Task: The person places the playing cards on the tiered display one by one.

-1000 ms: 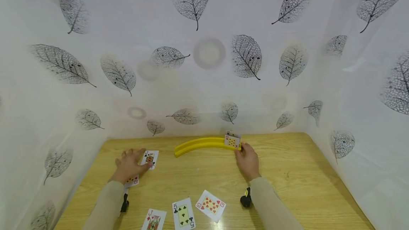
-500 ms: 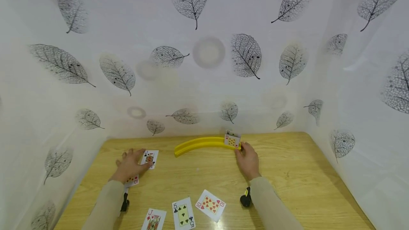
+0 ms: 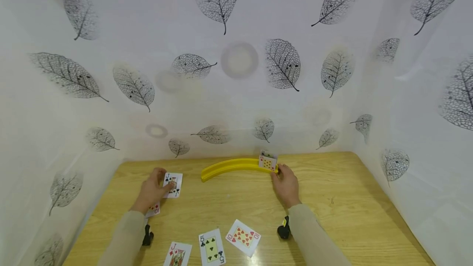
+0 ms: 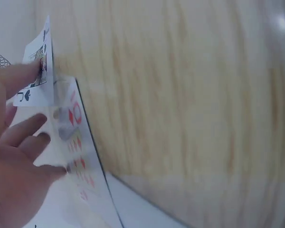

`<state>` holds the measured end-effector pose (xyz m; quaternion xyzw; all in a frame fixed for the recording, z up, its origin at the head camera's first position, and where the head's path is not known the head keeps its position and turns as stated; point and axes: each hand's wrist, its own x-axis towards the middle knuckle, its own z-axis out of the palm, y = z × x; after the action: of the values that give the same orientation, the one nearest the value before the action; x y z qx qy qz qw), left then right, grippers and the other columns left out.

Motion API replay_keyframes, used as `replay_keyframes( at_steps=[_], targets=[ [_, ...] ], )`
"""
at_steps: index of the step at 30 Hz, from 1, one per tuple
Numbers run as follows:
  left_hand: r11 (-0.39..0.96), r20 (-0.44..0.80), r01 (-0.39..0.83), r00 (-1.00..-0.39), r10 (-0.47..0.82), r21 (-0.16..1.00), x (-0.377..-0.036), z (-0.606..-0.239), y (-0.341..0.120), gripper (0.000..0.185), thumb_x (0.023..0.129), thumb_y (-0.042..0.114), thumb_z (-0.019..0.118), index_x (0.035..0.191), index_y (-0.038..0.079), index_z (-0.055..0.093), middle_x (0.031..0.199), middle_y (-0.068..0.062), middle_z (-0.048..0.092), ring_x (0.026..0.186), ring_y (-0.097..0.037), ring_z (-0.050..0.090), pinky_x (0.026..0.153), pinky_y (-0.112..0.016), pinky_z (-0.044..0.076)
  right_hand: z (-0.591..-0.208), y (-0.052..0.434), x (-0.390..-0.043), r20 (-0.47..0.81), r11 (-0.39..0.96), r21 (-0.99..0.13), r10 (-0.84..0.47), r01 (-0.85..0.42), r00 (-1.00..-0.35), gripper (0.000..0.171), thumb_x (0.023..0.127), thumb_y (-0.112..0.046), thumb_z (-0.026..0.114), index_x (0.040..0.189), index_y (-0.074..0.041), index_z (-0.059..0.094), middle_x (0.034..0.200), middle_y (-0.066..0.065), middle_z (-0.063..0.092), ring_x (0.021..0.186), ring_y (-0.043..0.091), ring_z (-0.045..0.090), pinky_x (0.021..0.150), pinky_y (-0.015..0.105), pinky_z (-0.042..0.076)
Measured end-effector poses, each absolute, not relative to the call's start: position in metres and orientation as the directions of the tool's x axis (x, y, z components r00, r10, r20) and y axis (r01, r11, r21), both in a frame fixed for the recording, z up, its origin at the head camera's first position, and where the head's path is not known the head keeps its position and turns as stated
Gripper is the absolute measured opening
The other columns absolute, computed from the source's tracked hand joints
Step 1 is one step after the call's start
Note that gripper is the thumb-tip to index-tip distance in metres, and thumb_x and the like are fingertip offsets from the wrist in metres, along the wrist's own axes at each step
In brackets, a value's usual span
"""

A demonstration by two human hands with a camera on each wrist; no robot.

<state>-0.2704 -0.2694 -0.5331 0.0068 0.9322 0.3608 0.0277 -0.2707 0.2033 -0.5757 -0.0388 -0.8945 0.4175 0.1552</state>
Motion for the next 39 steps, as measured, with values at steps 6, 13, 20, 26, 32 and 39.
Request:
replay_keyframes(
  at_steps=[6, 13, 20, 26, 32, 39],
  targets=[
    [0.69, 0.12, 0.072, -0.993, -0.022, 0.72, -0.272, -0.53, -0.264, 0.032, 0.101, 0.008, 0.068, 0.13, 0.001, 0.057, 0.129, -0.029, 0.07, 0.125, -0.046, 0.067, 0.107, -0.06, 0.053, -0.576, 0.203, -0.27, 0.24, 0.643, -0.763, 0.199, -0.058, -0.95, 0.049, 0.103, -0.024, 0.069, 0.141, 0.005, 0.061, 0.148, 0.03, 0.058, 0.144, 0.049, 0.049, 0.122, 0.063, 0.039],
    [0.64, 0.133, 0.059, -0.989, -0.068, 0.766, -0.273, -0.522, -0.26, 0.03, 0.101, 0.011, 0.071, 0.128, 0.002, 0.062, 0.126, -0.026, 0.073, 0.119, -0.042, 0.071, 0.09, -0.038, 0.064, -0.576, 0.203, -0.272, 0.252, 0.655, -0.753, 0.199, -0.062, -0.947, 0.048, 0.102, -0.023, 0.07, 0.14, 0.006, 0.062, 0.146, 0.03, 0.059, 0.143, 0.049, 0.051, 0.121, 0.062, 0.04],
    [0.552, 0.092, 0.05, -0.995, -0.049, 0.832, -0.27, -0.515, -0.258, 0.033, 0.102, 0.012, 0.07, 0.129, -0.005, 0.063, 0.121, -0.032, 0.073, 0.101, -0.04, 0.076, 0.071, -0.024, 0.064, -0.576, 0.203, -0.271, 0.264, 0.664, -0.744, 0.198, -0.069, -0.944, 0.047, 0.102, -0.022, 0.07, 0.138, 0.006, 0.063, 0.144, 0.03, 0.061, 0.142, 0.049, 0.051, 0.12, 0.063, 0.041],
    [0.54, 0.124, 0.084, -0.992, -0.038, 0.837, -0.27, -0.512, -0.255, 0.036, 0.104, 0.016, 0.069, 0.131, -0.008, 0.064, 0.126, -0.034, 0.07, 0.102, -0.041, 0.076, 0.074, -0.028, 0.066, -0.574, 0.204, -0.271, 0.257, 0.663, -0.745, 0.19, -0.07, -0.948, 0.048, 0.103, -0.021, 0.069, 0.141, 0.007, 0.06, 0.146, 0.031, 0.059, 0.144, 0.049, 0.049, 0.12, 0.063, 0.04],
    [0.512, 0.15, 0.105, -0.987, -0.048, 0.853, -0.269, -0.508, -0.249, 0.036, 0.103, 0.015, 0.07, 0.13, -0.008, 0.065, 0.125, -0.035, 0.07, 0.097, -0.039, 0.078, 0.072, -0.028, 0.066, -0.575, 0.205, -0.272, 0.246, 0.664, -0.745, 0.19, -0.06, -0.951, 0.049, 0.103, -0.024, 0.068, 0.141, 0.006, 0.06, 0.147, 0.03, 0.059, 0.145, 0.048, 0.049, 0.121, 0.062, 0.04],
    [0.509, 0.262, 0.198, -0.963, -0.057, 0.838, -0.274, -0.503, -0.236, 0.027, 0.1, 0.009, 0.073, 0.121, -0.007, 0.071, 0.114, -0.03, 0.075, 0.088, -0.026, 0.08, 0.067, -0.025, 0.065, -0.577, 0.204, -0.273, 0.24, 0.665, -0.745, 0.204, -0.045, -0.949, 0.048, 0.103, -0.024, 0.068, 0.141, 0.005, 0.061, 0.147, 0.029, 0.06, 0.144, 0.047, 0.05, 0.121, 0.062, 0.04]
  ],
)
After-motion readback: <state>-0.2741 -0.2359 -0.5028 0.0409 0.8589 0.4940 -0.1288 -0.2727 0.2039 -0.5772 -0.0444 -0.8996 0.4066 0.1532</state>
